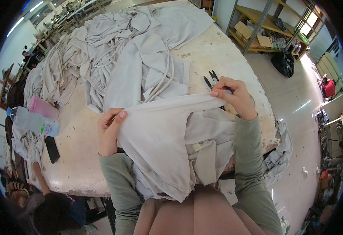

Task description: The person marks a spot on a light-colored garment with a black marker, then repeatedly folds and tapes sections of the fabric with clear tape. The garment is handled one at a time on a work table in a textile workshop.

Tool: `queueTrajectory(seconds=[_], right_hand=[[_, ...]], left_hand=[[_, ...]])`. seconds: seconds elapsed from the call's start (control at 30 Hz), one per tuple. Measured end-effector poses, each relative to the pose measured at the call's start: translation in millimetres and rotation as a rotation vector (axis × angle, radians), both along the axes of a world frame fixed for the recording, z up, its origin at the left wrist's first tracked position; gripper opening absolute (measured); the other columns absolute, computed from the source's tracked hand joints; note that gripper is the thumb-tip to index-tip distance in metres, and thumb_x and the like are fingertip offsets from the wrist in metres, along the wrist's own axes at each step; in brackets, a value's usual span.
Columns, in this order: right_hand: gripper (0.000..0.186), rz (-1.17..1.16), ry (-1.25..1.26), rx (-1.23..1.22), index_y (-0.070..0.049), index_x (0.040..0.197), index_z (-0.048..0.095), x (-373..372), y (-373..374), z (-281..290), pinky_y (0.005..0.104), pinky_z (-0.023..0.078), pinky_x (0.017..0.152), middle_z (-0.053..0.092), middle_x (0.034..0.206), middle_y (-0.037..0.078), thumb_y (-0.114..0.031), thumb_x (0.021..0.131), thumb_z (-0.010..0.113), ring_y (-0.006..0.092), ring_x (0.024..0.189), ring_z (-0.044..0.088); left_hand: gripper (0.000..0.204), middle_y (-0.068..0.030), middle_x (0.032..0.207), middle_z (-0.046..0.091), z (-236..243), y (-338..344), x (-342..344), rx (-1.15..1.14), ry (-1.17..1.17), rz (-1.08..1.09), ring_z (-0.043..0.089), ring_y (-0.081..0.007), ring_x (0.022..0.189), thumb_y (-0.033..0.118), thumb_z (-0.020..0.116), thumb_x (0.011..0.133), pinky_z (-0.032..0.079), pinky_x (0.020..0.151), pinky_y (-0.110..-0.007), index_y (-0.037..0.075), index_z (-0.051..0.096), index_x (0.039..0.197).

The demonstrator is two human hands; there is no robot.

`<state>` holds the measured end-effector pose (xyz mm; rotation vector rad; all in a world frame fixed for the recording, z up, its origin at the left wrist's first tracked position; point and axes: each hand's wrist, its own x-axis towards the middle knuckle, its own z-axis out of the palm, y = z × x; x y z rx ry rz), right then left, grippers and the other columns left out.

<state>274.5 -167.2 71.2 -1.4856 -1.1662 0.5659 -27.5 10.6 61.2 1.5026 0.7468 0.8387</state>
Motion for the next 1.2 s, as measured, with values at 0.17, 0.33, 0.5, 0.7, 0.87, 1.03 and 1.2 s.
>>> queueTrajectory(seconds=[0.17, 0.33, 0.5, 0.7, 0.87, 1.03, 1.2], right_hand=[[0.011, 0.012, 0.007, -0.028, 0.0, 0.082, 0.067, 2.2, -2.2, 0.7, 0.0222, 0.042, 0.069, 0.062, 0.077, -0.001, -0.01, 0.08, 0.072, 0.0065, 0.075, 0.052], [0.015, -0.044, -0.1, -0.036, 0.0, 0.085, 0.068, 11.6, -2.2, -7.1, 0.0258, 0.045, 0.069, 0.065, 0.078, 0.005, -0.014, 0.081, 0.07, 0.011, 0.076, 0.057], [0.033, -0.346, -0.504, -0.47, 0.0, 0.08, 0.064, 30.7, -9.5, -20.8, 0.0354, 0.047, 0.069, 0.066, 0.081, 0.014, -0.033, 0.08, 0.069, 0.0274, 0.078, 0.063], [0.035, -0.345, -0.627, -0.785, -0.004, 0.093, 0.052, 50.8, -31.2, -48.9, 0.0422, 0.047, 0.069, 0.064, 0.081, 0.019, -0.028, 0.074, 0.071, 0.0353, 0.08, 0.064], [0.038, -0.483, -0.69, -0.672, -0.006, 0.107, 0.042, 48.9, -20.4, -54.9, 0.041, 0.046, 0.068, 0.059, 0.076, 0.019, -0.007, 0.075, 0.063, 0.0341, 0.075, 0.06], [0.038, -0.418, -0.189, 0.005, -0.006, 0.112, 0.044, 13.9, 2.3, -21.2, 0.0323, 0.044, 0.065, 0.059, 0.078, 0.011, -0.004, 0.075, 0.05, 0.0214, 0.072, 0.058], [0.046, 0.17, 0.537, 0.063, -0.008, 0.114, 0.042, -37.0, 14.5, -11.4, 0.0211, 0.036, 0.063, 0.055, 0.08, 0.004, -0.008, 0.068, 0.041, 0.0103, 0.068, 0.048]], left_hand=[[0.02, 0.0003, 0.081, 0.063, -1.9, 3.5, -2.0, 0.006, 0.038, 0.023, 0.052, -0.0067, 0.076, 0.019, 0.07, 0.084, 0.039, 0.073, -0.021, 0.0, 0.068, 0.09], [0.021, 0.0015, 0.078, 0.063, -7.1, 10.0, -5.4, 0.041, 0.149, 0.04, 0.051, -0.006, 0.071, 0.021, 0.07, 0.084, 0.04, 0.068, -0.021, 0.001, 0.069, 0.09], [0.023, 0.0013, 0.074, 0.064, -21.6, 14.1, -0.6, 0.165, 0.394, -0.04, 0.046, -0.006, 0.065, 0.022, 0.068, 0.085, 0.038, 0.062, -0.023, 0.001, 0.069, 0.093], [0.025, -0.001, 0.074, 0.064, -28.3, 16.6, -2.3, 0.17, 0.413, -0.081, 0.047, -0.008, 0.064, 0.025, 0.066, 0.086, 0.038, 0.061, -0.024, 0.001, 0.068, 0.096], [0.024, -0.0028, 0.08, 0.064, -21.4, 12.9, -0.6, 0.25, 0.446, -0.058, 0.051, -0.011, 0.071, 0.024, 0.063, 0.087, 0.039, 0.063, -0.026, 0.003, 0.067, 0.099], [0.019, -0.0067, 0.094, 0.064, -7.9, -7.1, 12.8, 0.67, 0.404, 0.224, 0.057, -0.0159, 0.085, 0.017, 0.058, 0.09, 0.043, 0.069, -0.028, 0.005, 0.067, 0.101], [0.028, -0.0095, 0.105, 0.062, -4.1, -40.4, 33.6, 0.407, 0.08, -0.345, 0.057, -0.0171, 0.097, 0.017, 0.055, 0.093, 0.044, 0.082, -0.026, 0.001, 0.057, 0.117]])
